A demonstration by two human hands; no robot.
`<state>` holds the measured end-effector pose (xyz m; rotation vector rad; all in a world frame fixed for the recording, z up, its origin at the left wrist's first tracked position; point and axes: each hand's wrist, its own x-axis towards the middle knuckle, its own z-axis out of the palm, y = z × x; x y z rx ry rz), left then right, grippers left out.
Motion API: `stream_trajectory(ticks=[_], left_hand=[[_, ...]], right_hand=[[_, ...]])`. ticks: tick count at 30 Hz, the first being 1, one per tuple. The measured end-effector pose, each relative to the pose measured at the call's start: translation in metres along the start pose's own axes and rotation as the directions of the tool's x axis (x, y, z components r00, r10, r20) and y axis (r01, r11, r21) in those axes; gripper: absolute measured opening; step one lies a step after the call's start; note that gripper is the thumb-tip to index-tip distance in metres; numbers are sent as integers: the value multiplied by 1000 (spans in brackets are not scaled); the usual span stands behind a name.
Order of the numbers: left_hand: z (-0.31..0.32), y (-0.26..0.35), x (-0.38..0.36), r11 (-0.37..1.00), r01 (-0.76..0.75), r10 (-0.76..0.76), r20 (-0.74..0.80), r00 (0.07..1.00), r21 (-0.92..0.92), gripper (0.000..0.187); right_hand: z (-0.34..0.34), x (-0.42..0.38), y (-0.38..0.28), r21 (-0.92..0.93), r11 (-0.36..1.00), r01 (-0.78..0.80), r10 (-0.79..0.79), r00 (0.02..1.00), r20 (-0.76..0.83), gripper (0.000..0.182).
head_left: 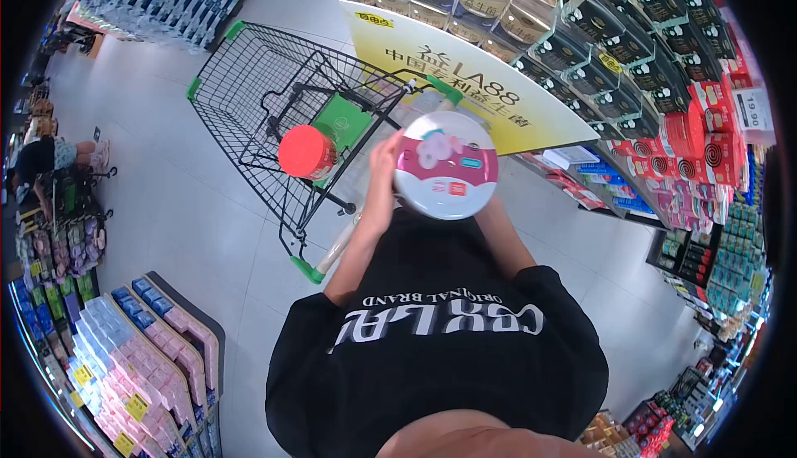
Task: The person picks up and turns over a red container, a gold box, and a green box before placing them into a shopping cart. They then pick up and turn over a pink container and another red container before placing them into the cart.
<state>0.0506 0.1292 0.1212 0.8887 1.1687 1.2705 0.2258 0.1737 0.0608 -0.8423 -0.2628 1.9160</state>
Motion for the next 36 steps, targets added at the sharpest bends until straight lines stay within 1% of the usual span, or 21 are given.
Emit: stream_trajectory(ticks=[1,3,6,7,9,11,13,15,19,20,21,22,23,25,26,28,29,30,33,35,36], left_hand=[[3,13,-10,975,-61,42,91,995,214,54],[1,-7,-14,957,-139,87,205,975,255,51],[6,-39,-17,992,66,-96,311,945,104,50],[11,-58,-25,963,251,-222,240,945,-101,51],[16,-59,-30,797,475,-377,307,874,-372,51],[20,-69,-31,773,489,-385,315,868,-403,54],[37,-66,-31,742,587,-530,252,809,-325,56],[56,-75,-33,723,636,-529,377,760,-270,58],[117,-111,-63,744,666,-556,504,660,-52,50],[163,-127,-76,752,658,-558,574,598,45,48],[180,-135,-84,645,763,-617,619,486,44,42],[198,-134,-98,763,629,-547,669,503,151,40],[216,-133,-115,851,468,-477,720,504,237,39],[241,-142,-141,933,115,-355,813,462,341,35],[263,-148,-146,909,156,-417,815,404,388,32],[306,-158,-157,820,341,-557,777,294,459,32],[324,-164,-164,755,430,-622,748,232,494,33],[339,-184,-162,628,594,-684,720,112,503,37],[381,-209,-169,448,617,-757,642,-123,647,43],[405,-225,-177,451,577,-755,636,-160,681,45],[416,-233,-181,457,550,-749,636,-186,699,46]], right_hand=[[-7,-11,0,4,999,-43,43,998,-43,43],[-17,-40,4,2,994,-113,112,984,-140,43],[-27,-73,7,15,987,-157,155,952,-265,43],[-34,-81,11,23,988,-154,154,945,-288,43],[-47,-93,17,7,995,-101,99,956,-278,43],[-69,-95,29,-31,1000,-7,1,978,-208,42],[-71,-114,23,30,997,71,-63,975,-213,43],[-80,-139,15,67,990,120,-102,967,-235,43],[-152,-204,16,164,950,264,-218,942,-254,47],[-178,-254,-2,157,936,314,-273,933,-237,52],[-187,-290,-7,137,940,312,-283,939,-194,58],[-204,-319,-6,297,900,318,-290,947,-134,82],[-218,-343,-12,172,918,357,-347,934,-82,89],[-235,-389,-9,-70,906,417,-417,909,20,106],[-250,-406,-8,-195,905,379,-387,922,-4,107],[-271,-432,-2,-421,867,267,-329,941,-79,111],[-275,-446,-2,-469,831,300,-400,907,-129,109],[-273,-461,-6,-519,793,320,-464,868,-174,108],[-273,-491,-5,-628,691,359,-629,727,-276,101],[-273,-503,-5,-679,653,336,-690,634,-350,98],[-278,-504,-3,-658,668,347,-691,616,-378,97]])
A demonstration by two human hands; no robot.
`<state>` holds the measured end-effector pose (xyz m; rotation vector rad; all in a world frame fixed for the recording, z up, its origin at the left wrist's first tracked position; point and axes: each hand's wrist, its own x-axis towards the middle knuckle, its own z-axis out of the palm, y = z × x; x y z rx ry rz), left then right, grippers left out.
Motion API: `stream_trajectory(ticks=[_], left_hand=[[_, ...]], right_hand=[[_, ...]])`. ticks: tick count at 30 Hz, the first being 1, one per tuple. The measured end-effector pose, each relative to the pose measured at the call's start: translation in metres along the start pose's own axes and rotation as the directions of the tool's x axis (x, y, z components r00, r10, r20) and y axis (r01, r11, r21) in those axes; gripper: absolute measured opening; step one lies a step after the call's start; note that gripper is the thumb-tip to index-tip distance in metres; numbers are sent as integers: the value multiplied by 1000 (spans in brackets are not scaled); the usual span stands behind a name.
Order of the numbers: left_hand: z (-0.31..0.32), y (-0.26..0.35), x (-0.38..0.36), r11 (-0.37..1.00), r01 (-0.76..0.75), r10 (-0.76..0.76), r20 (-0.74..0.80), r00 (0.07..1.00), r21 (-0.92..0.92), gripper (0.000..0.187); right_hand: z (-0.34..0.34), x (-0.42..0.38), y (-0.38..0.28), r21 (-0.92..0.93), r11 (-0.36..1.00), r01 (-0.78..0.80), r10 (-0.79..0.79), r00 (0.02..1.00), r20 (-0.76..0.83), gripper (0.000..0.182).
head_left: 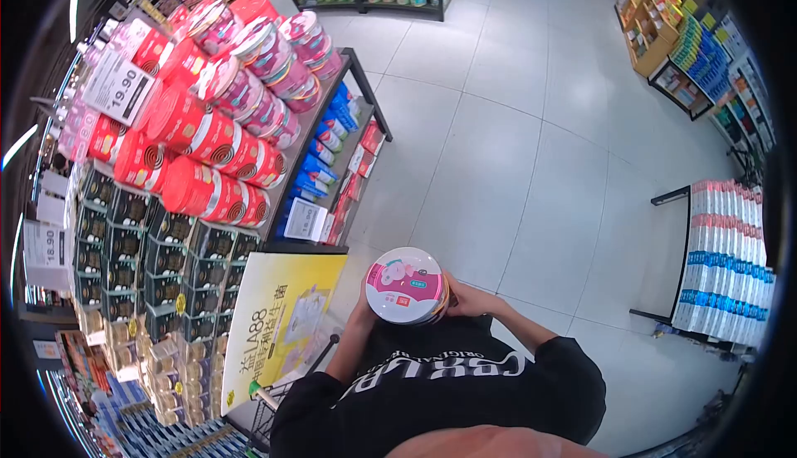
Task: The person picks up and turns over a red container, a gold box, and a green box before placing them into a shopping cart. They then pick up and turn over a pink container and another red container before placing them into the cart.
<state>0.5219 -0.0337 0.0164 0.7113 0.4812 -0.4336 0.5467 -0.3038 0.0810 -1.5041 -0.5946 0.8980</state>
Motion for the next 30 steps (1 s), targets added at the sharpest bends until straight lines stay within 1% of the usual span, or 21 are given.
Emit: stream_trajectory(ticks=[1,3,5,8,11,13,15,16,18,20,22,23,26,28,30], left_hand=[[5,3,14,1000,9,-9,26,1000,25,46],[17,10,35,995,92,-91,25,996,-34,46],[28,23,53,997,82,-82,25,996,-5,46],[42,50,78,993,103,-96,121,988,-55,44],[36,75,121,988,120,-111,90,990,-102,43],[14,83,163,980,113,-85,170,982,-166,45],[61,141,163,966,156,-146,61,987,-207,46],[67,155,172,971,125,-117,49,992,-204,46],[68,179,187,981,65,-64,10,998,-184,47],[38,182,225,970,73,-58,72,996,-234,46],[34,192,241,963,66,-32,130,991,-262,45],[32,193,245,962,55,-25,114,993,-267,45],[39,228,256,964,-6,19,47,999,-267,46],[47,246,261,964,-41,41,-5,999,-263,46],[62,264,275,978,-134,128,-46,991,-162,50]], right_hand=[[-5,0,7,20,1000,-13,13,1000,-28,96],[-19,4,12,26,999,-47,48,997,-67,94],[-33,14,12,1,996,-84,84,993,-88,93],[-63,42,-5,-21,994,-107,105,992,-72,92],[-102,81,-16,-143,952,-271,268,963,-40,90],[-127,115,-31,-164,936,-310,312,950,-18,88],[-155,147,-46,-203,923,-326,331,943,-7,86],[-166,162,-47,-225,920,-321,329,944,-1,85],[-184,192,-57,-260,907,-331,347,938,14,84],[-204,219,-75,-292,882,-371,393,919,21,84],[-212,237,-88,-255,906,-337,354,935,24,84],[-215,243,-91,-236,918,-317,333,943,26,84],[-234,272,-85,-231,922,-310,327,944,37,87],[-246,289,-86,-80,959,-270,276,958,78,89],[-258,305,-83,46,972,-232,227,969,97,90]])
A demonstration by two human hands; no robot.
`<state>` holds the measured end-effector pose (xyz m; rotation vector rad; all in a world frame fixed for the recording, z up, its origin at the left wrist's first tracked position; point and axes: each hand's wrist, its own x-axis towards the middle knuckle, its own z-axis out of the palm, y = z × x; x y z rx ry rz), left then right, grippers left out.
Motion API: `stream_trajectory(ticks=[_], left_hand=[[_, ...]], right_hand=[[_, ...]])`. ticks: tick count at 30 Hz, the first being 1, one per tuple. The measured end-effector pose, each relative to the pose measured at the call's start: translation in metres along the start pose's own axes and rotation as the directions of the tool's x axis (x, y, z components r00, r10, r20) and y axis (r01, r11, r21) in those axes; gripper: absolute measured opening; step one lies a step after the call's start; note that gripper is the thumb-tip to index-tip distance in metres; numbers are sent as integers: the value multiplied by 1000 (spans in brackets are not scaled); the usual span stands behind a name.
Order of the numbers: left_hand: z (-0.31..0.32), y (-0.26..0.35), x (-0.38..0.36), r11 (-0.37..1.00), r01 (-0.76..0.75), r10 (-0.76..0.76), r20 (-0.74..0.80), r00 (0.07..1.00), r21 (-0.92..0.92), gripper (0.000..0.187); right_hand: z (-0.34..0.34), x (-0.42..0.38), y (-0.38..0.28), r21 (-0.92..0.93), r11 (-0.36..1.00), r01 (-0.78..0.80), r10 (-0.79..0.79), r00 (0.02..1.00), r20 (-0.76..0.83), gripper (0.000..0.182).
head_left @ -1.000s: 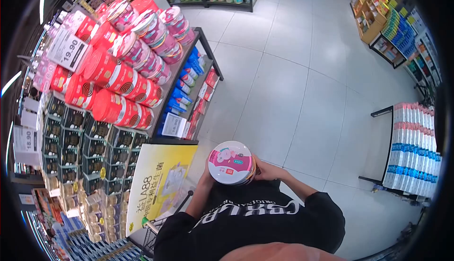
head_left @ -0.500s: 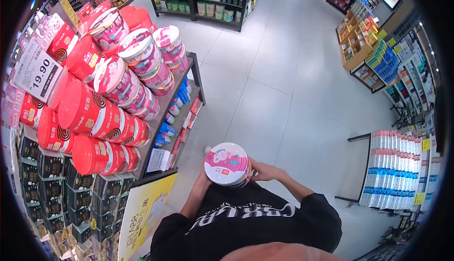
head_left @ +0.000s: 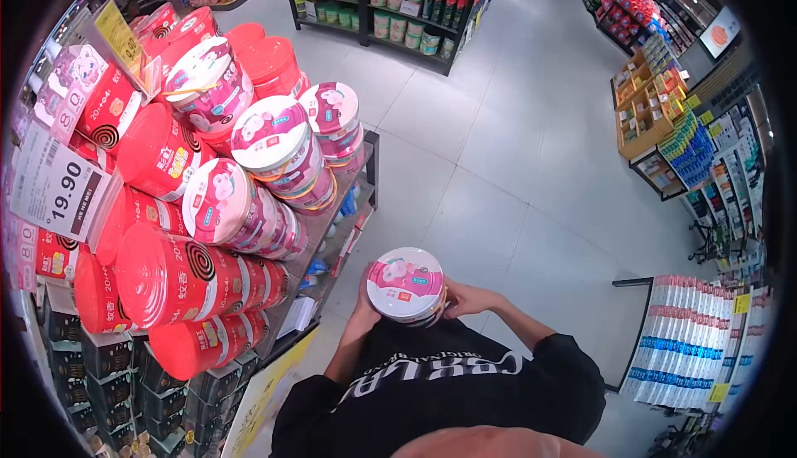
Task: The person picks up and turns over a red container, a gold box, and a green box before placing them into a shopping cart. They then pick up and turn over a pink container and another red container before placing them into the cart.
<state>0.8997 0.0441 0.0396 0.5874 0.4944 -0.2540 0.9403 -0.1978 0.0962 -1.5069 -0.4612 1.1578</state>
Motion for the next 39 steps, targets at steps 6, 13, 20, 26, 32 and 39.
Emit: stream_trajectory(ticks=[6,13,20,26,32,39], left_hand=[[38,34,52,954,-119,158,-122,980,275,56],[149,121,135,484,-616,665,196,720,622,55],[232,209,146,-8,-594,978,130,164,804,53],[226,211,171,-364,224,930,339,142,904,64],[185,154,160,-284,220,958,287,18,933,66],[79,-40,82,283,521,347,-592,728,806,48]], right_hand=[[-45,59,20,410,909,-80,99,995,-24,87],[-212,140,-60,-158,953,260,-253,965,62,81],[-258,251,-240,-308,753,581,-544,814,206,107],[-226,324,-229,-477,610,632,-686,723,81,90],[-240,286,-172,-463,645,608,-647,757,92,52],[-221,211,-49,-449,889,95,43,957,287,32]])
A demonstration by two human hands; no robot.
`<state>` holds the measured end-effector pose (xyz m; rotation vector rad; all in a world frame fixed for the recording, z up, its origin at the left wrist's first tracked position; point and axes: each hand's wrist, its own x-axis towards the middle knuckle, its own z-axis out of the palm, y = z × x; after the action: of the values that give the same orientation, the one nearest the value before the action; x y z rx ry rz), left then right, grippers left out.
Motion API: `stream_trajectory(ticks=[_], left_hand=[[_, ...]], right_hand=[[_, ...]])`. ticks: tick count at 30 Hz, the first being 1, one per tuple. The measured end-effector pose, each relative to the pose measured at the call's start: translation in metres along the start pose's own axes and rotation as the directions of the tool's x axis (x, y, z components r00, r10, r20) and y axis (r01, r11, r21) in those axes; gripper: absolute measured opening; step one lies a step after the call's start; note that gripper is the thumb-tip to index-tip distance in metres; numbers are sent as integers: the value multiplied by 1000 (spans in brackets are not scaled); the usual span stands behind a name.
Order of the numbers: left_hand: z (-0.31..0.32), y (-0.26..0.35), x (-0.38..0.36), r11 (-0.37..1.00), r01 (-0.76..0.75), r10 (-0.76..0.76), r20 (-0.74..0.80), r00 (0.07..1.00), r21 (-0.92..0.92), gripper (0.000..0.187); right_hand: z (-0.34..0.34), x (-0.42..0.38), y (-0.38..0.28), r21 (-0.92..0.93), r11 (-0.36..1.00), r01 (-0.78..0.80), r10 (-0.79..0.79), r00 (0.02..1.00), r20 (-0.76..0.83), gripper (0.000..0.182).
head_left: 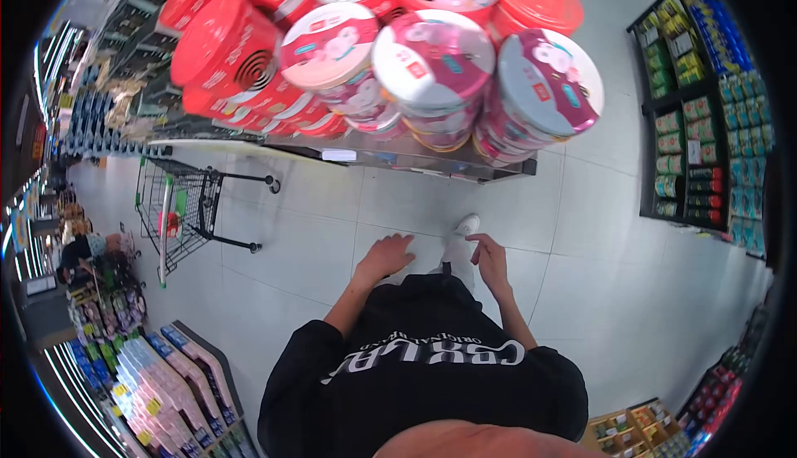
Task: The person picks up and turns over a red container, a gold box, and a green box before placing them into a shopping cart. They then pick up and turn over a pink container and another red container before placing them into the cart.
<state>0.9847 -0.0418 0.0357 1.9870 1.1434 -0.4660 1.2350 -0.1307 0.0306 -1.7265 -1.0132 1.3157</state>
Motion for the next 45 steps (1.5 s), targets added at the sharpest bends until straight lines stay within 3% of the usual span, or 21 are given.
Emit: stream_trajectory(ticks=[2,5,8,10,13,16,19,22,25,28,32,34,35,36,38,39,43,45], left_hand=[[28,-48,-35,971,204,-216,92,972,125,50],[72,-127,-97,974,145,-182,-226,957,-173,48],[107,-199,-154,937,167,-289,-412,864,-308,44],[114,-243,-193,899,263,-396,-395,829,-349,44],[149,-299,-256,801,390,-577,-412,705,-454,44],[168,-342,-299,662,482,-738,-387,553,-574,46],[178,-374,-331,529,462,-840,-364,402,-712,48],[189,-395,-345,383,412,-916,-283,285,-827,49],[183,-418,-347,274,359,-941,-172,290,-892,48],[170,-462,-344,282,281,-925,-183,333,-917,47],[106,-528,-357,279,286,-944,-207,256,-917,44],[52,-554,-374,335,256,-931,-277,237,-907,37],[20,-571,-384,374,208,-916,-324,238,-904,35],[-11,-591,-393,413,156,-898,-373,235,-897,33],[-62,-630,-406,547,145,-837,-540,89,-824,31],[-85,-649,-411,608,137,-790,-613,12,-782,30],[-152,-734,-425,641,94,-736,-645,-203,-761,37],[-172,-779,-424,644,224,-692,-681,-239,-732,44]], right_hand=[[40,7,2,-27,997,76,-72,990,121,33],[111,19,-34,13,980,196,-191,932,309,33],[195,46,-96,-140,895,424,-329,838,435,33],[267,57,-125,-35,862,506,-457,806,377,33],[388,50,-180,183,869,460,-485,712,508,33],[496,18,-222,123,841,527,-437,528,728,30],[588,-3,-246,77,645,760,-407,257,876,29],[676,-6,-251,166,566,808,-447,132,885,25],[765,21,-255,223,412,884,-434,-24,900,34],[858,53,-264,272,302,914,-476,-103,873,48],[975,89,-290,178,203,963,-507,-52,860,63],[1022,109,-289,78,189,979,-471,20,882,70],[1053,131,-269,87,53,995,-603,-38,797,60],[1067,134,-275,46,94,994,-534,11,846,54],[1070,131,-278,-50,166,985,-357,108,928,44],[1069,134,-276,13,142,990,-472,56,880,33],[1060,131,-286,24,190,981,-435,62,898,34],[1045,127,-287,23,225,974,-399,71,914,34]])
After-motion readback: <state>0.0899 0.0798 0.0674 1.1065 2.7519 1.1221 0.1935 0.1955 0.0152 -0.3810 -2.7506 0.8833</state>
